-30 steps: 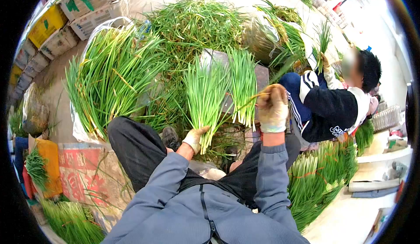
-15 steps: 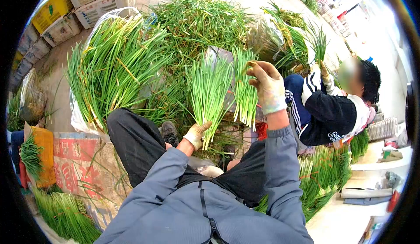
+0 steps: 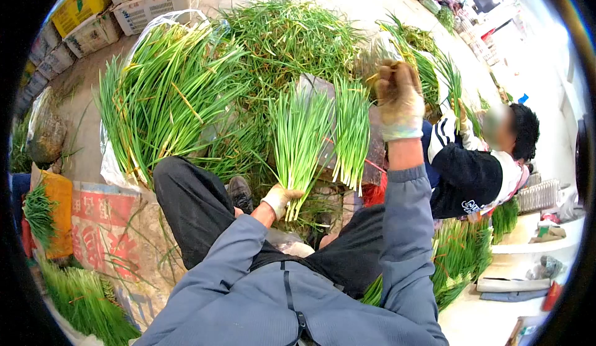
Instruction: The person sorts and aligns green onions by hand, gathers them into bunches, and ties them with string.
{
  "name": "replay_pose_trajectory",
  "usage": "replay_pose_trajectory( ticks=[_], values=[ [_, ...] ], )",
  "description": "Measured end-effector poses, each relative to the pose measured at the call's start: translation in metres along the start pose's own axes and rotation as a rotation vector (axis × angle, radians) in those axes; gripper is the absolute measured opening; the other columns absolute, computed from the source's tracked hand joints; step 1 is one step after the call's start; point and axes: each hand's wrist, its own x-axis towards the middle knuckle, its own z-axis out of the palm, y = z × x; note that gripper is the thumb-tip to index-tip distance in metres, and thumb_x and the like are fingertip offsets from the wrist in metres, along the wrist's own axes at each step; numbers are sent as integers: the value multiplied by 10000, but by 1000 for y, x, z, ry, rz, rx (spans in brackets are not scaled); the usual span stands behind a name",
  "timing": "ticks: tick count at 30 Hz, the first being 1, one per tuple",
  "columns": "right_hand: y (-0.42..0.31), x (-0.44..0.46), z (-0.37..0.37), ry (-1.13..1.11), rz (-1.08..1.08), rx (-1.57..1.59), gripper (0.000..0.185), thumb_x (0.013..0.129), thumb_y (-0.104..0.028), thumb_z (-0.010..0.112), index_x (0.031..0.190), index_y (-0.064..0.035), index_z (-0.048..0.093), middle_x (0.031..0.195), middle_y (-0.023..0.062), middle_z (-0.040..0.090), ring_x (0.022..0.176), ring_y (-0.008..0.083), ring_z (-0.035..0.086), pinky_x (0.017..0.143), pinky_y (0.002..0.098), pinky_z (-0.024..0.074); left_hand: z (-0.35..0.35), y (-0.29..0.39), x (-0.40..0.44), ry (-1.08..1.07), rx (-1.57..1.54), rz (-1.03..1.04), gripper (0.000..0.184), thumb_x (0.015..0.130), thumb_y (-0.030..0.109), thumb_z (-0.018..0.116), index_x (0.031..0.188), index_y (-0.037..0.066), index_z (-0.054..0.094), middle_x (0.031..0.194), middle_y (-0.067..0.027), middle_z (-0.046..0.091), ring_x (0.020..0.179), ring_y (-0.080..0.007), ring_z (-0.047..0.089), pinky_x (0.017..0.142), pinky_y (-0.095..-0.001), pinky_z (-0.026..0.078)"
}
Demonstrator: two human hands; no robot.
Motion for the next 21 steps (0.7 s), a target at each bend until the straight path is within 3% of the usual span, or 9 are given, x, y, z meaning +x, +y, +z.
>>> replay_pose_trajectory(
  ticks=[3,7,9,12,13,16,17,18,21],
  values=[
    [-41,3,9,-67,-149,62,131,945,-107,667,1061,-47,683,1086,154,696,910,238,681,667,307,577,-5,-6,7,-10,24,36,349,816,-45,700,1158,20,675,997,-89,718,833,-231,678,732,-389,557],
    [-105,-10,22,-220,-308,38,178,961,-164,656,1092,-45,677,1167,159,657,949,229,640,702,280,543,2,6,-3,-23,-93,-14,307,817,-16,720,1119,18,684,954,-78,722,781,-217,684,706,-374,567],
    [-122,-35,28,-200,-436,-100,196,975,-162,637,1117,-26,630,1151,137,645,858,136,591,608,204,473,1,11,-4,-11,-210,-85,241,857,68,716,1089,13,680,891,-81,720,704,-234,689,631,-354,582],
    [-117,-90,24,61,-556,-352,182,1003,-152,578,1149,-45,591,1145,91,638,799,128,558,572,212,438,-3,13,1,-16,-316,-145,250,939,160,630,1136,7,644,924,-114,725,714,-245,695,591,-349,606],
    [-107,-109,21,135,-546,-498,147,973,-134,604,1085,-39,606,1108,102,650,799,139,580,577,228,461,2,16,-1,-16,-309,-157,250,939,160,630,1136,7,644,924,-114,725,714,-245,695,591,-349,606],
    [-45,-178,1,234,-414,-1242,68,885,-80,682,893,-20,651,997,133,685,799,173,649,589,278,532,-1,15,4,-53,-347,-145,321,994,211,542,1227,-2,596,1034,-160,710,866,-276,709,653,-384,625],
    [-12,-196,-21,174,-424,-1337,79,842,-44,717,912,-22,689,946,137,692,769,198,653,679,311,552,1,14,3,-51,-342,-158,321,994,211,542,1227,-2,596,1034,-160,710,866,-276,709,653,-384,625],
    [23,-222,-56,65,-272,-1438,213,791,-37,757,997,-31,702,954,144,712,833,270,689,795,360,557,5,17,2,-52,-385,-162,340,1005,230,518,1244,-4,584,1060,-169,702,904,-289,703,679,-389,625],
    [92,-284,-111,-312,543,-1884,311,833,-174,735,1117,-54,689,1001,174,721,963,367,687,835,385,542,6,11,9,-63,-423,-152,401,1030,288,463,1281,-11,553,1115,-197,680,978,-323,682,735,-416,612]
  ],
)
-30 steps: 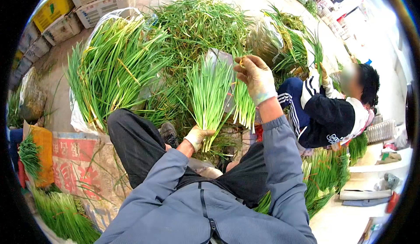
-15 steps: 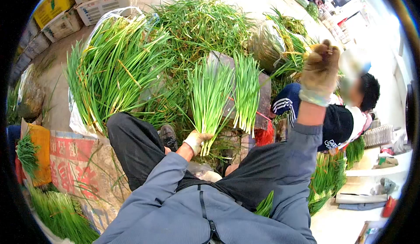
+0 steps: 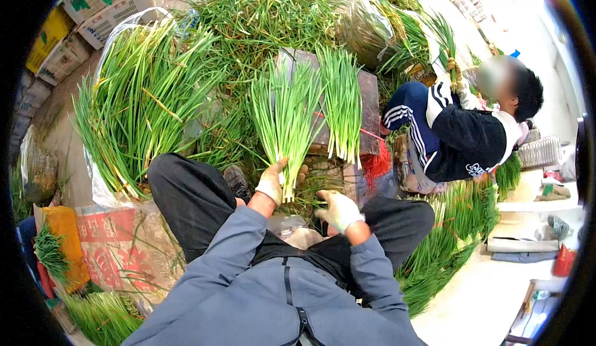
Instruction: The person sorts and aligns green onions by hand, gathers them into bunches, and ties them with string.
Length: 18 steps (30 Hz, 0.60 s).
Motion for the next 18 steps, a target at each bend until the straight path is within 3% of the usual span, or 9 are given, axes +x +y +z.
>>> replay_pose_trajectory(
  ticks=[2,3,6,8,10,12,14,16,18],
  values=[
    [-15,6,13,244,148,447,310,861,-204,706,1135,-60,684,1013,169,716,945,345,692,822,386,539,-11,-4,9,-23,-12,-10,420,1033,311,453,1281,-15,546,1093,-205,684,947,-335,685,731,-428,597],
    [-19,10,14,229,109,443,305,862,-199,704,1136,-66,680,1008,154,717,930,345,688,811,384,540,-20,-6,12,-94,48,-13,435,1033,342,448,1257,-13,560,1091,-214,684,915,-344,684,723,-440,584],
    [-67,20,-3,464,-118,408,178,828,-134,745,979,-53,700,944,141,707,832,279,696,744,343,546,4,-8,6,124,71,81,352,1006,287,536,1217,13,599,1059,-179,703,858,-311,691,716,-446,580],
    [-80,30,-8,201,-44,124,228,843,-247,722,1025,-110,711,949,138,673,841,323,673,740,401,541,-1,-8,11,145,121,96,324,988,256,570,1211,23,606,1031,-168,707,830,-305,699,694,-435,582],
    [-71,42,4,97,-55,0,248,837,-287,713,1028,-128,720,899,144,671,843,343,662,730,423,531,-3,-8,7,179,174,106,303,969,224,605,1205,34,614,1004,-157,710,802,-300,707,673,-423,584],
    [-58,49,16,114,-129,11,218,844,-243,707,1011,-104,715,843,122,662,797,309,658,693,400,523,9,-7,-1,145,91,120,272,991,205,573,1201,39,623,1076,-155,711,895,-288,707,750,-439,584],
    [-58,44,4,122,-195,28,187,850,-199,701,994,-80,710,788,100,653,751,275,654,657,377,516,-6,-7,7,140,85,123,292,978,205,597,1217,38,612,1039,-147,709,848,-318,706,715,-457,586],
    [-62,28,-23,-194,-59,830,124,874,-112,660,938,-9,688,720,38,610,660,173,599,599,305,480,-1,-2,-2,61,-26,124,292,983,193,588,1226,32,605,1056,-153,707,868,-323,708,761,-469,591],
    [-45,14,-26,-224,-31,1397,115,900,-68,632,911,43,661,781,49,641,627,118,573,578,254,464,-8,1,1,45,-47,51,299,988,190,588,1239,28,592,1109,-161,697,934,-322,702,843,-473,583]
  ],
)
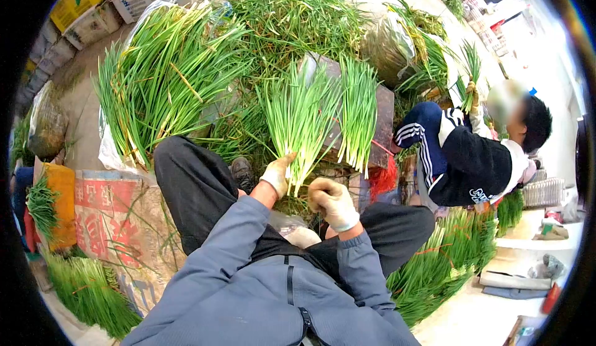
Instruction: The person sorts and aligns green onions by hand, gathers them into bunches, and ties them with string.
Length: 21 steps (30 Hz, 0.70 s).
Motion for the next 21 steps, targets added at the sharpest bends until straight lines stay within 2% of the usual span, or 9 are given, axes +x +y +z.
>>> replay_pose_trajectory(
  ticks=[4,5,6,9,12,14,16,17,21],
  values=[
    [-17,16,12,247,96,-421,142,906,-114,668,940,24,672,807,71,695,726,121,670,648,262,537,9,-6,-5,-17,44,23,393,1019,329,520,1276,37,574,1143,-177,687,963,-342,686,877,-489,557],
    [3,28,5,266,-10,-634,193,895,-160,696,961,21,677,823,103,713,759,141,693,687,285,547,14,-7,-6,-49,8,35,398,1023,349,509,1267,43,582,1143,-169,688,963,-334,682,879,-485,551],
    [19,39,0,295,-157,-877,288,871,-239,721,1013,10,689,865,154,721,802,216,712,738,324,551,9,-8,-1,-51,20,30,398,1023,349,509,1267,43,582,1143,-169,688,963,-334,682,879,-485,551],
    [30,62,10,316,-7,-1110,392,836,-342,727,1049,-12,712,929,191,721,883,311,708,790,365,544,-18,-10,24,88,198,59,384,1036,379,477,1203,68,626,1115,-133,700,988,-291,666,881,-449,530],
    [46,69,-3,239,-49,-975,360,845,-295,714,1053,-1,707,894,177,725,788,265,714,733,349,551,-38,-9,37,10,366,170,403,1042,386,459,1223,64,620,1131,-126,699,991,-293,667,899,-446,523],
    [43,64,-12,221,101,-542,229,891,-174,673,1004,22,706,772,61,692,579,112,627,538,260,507,-26,-7,24,-3,474,186,443,1048,410,430,1258,60,603,1153,-130,696,1001,-302,666,924,-446,514],
    [20,52,-9,261,122,-326,192,909,-155,659,973,20,702,763,38,677,578,95,611,514,241,490,-13,-10,17,-99,9,25,417,1047,402,433,1227,85,636,1102,-96,717,990,-259,683,872,-439,532],
    [12,46,-6,296,124,-195,182,905,-153,663,968,13,700,763,33,678,568,84,601,504,244,483,-13,-7,12,-107,25,15,405,1052,392,425,1227,97,640,1125,-102,717,1017,-273,682,913,-446,522],
    [24,58,-9,274,14,-709,220,900,-183,681,954,29,699,779,86,703,642,114,663,562,283,531,-4,-8,12,-29,93,11,446,1049,435,417,1247,91,621,1121,-114,712,929,-286,680,811,-434,552]
  ],
)
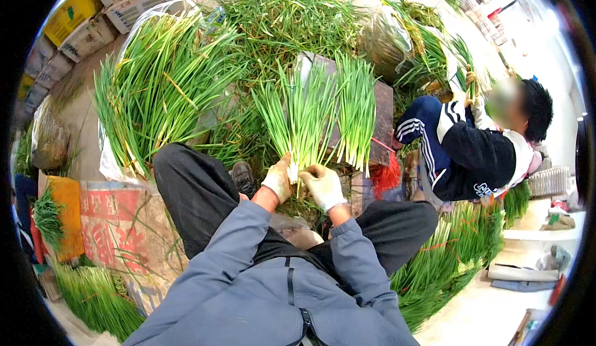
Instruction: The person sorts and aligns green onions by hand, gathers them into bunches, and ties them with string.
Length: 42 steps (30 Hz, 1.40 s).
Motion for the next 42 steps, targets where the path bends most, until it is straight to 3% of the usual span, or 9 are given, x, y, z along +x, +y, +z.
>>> replay_pose_trajectory(
  ticks=[4,13,19,23,28,35,38,39,42],
  values=[
    [24,16,26,112,-228,-434,225,892,-207,685,929,13,709,757,97,700,592,135,659,543,307,527,3,7,-13,177,340,29,349,1029,391,494,1174,113,646,1000,-92,722,810,-225,669,726,-372,537],
    [12,7,-2,-148,285,422,228,925,-187,644,988,29,676,743,76,671,549,137,616,516,272,505,14,7,-24,26,-58,28,381,1026,404,504,1161,69,626,997,-108,712,872,-264,681,764,-419,534],
    [7,-2,5,159,-214,-385,223,904,-238,630,867,-21,665,776,178,674,714,341,672,657,412,517,8,2,-8,20,-53,76,306,1020,349,551,1105,67,634,924,-88,697,807,-250,670,701,-422,536],
    [-7,-11,8,-69,-135,-482,227,919,-281,593,893,-64,654,866,225,667,864,446,639,774,522,506,13,5,-15,-44,79,4,260,1015,293,562,1105,58,632,940,-87,692,824,-247,672,685,-415,543],
    [-2,-8,-14,-18,161,346,184,920,-252,645,893,-71,637,762,96,652,653,261,630,638,384,527,0,5,-8,96,141,40,205,1000,203,556,1099,34,619,924,-120,684,743,-266,677,671,-429,576],
    [2,-1,28,-21,-343,-514,182,878,-244,684,970,-89,662,873,166,673,852,370,663,753,434,535,1,6,-4,150,330,19,229,1012,284,549,1054,76,636,845,-71,684,695,-213,648,610,-385,543],
    [15,0,25,124,-339,-38,106,920,-127,677,966,-34,699,730,63,653,609,171,617,582,319,506,8,9,-16,50,154,24,307,1017,343,532,1103,72,647,902,-85,707,747,-250,660,682,-404,549],
    [-26,-16,2,19,-10,289,90,938,-120,666,981,-48,698,724,12,637,616,96,588,556,272,485,15,13,-24,-67,53,-26,419,1007,422,542,1192,57,634,1033,-105,718,878,-257,677,800,-408,554],
    [-37,-25,-46,407,-157,724,126,930,-127,667,1025,-49,691,886,69,690,681,120,617,543,228,481,12,12,-20,-199,-42,18,595,927,534,623,1295,68,597,1160,-96,704,1010,-250,679,899,-408,544]
  ],
)
